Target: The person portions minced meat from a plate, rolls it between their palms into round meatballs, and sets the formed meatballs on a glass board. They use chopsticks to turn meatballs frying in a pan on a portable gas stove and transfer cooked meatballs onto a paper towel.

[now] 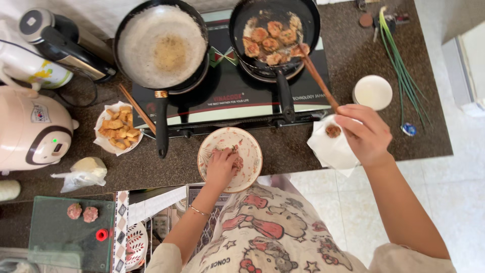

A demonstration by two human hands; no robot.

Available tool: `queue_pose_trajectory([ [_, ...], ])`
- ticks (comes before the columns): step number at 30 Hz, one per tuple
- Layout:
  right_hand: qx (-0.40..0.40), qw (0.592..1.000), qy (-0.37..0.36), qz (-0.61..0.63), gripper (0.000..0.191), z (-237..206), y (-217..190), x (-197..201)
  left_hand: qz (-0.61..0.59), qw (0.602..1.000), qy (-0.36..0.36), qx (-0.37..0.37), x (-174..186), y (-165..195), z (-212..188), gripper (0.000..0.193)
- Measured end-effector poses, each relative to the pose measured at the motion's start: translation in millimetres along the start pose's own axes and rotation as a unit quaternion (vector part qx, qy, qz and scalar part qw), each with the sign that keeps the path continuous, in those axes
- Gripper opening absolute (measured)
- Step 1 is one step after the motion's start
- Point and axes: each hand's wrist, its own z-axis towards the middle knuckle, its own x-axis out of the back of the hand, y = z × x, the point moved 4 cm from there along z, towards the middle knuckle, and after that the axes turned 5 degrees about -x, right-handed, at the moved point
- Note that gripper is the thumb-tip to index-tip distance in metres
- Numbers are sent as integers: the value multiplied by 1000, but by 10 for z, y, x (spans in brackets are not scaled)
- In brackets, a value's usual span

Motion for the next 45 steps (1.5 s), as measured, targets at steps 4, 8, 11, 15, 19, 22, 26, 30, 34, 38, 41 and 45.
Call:
queue_pose_trajectory([
  [4,-127,988,81,-24,25,-785,59,393,0,999,-32,-8,-16,-14,86,34],
  [8,-248,960,105,-79,20,-1590,-118,670,50,995,-83,-21,-72,15,200,23],
  [11,-316,936,101,-119,19,-2084,-280,706,51,991,-119,-31,-114,41,212,15],
  [15,-303,939,96,-130,22,-2397,-327,528,39,992,-112,-43,-134,84,223,7],
  [19,-307,941,48,-131,26,-2506,-330,406,83,986,-133,-53,-127,115,210,9],
  [22,-295,945,24,-142,29,-2512,-387,430,69,986,-140,-50,-100,148,210,13],
  [26,-298,945,3,-133,32,-2513,-581,667,45,988,-141,-38,-81,122,209,18],
  [30,-257,949,49,-174,28,-2281,-685,1072,28,990,-136,-24,-16,134,165,17],
  [34,-289,940,175,-40,19,-1805,-390,996,18,994,-110,-23,51,123,147,12],
  [38,-311,902,238,184,16,-1098,113,403,-50,996,-76,-7,106,55,118,11],
  [41,-373,851,222,296,15,-542,408,-198,-81,995,-51,-2,183,2,42,18],
  [45,-346,865,152,331,17,45,466,-664,-107,994,-29,8,284,-51,-58,28],
])
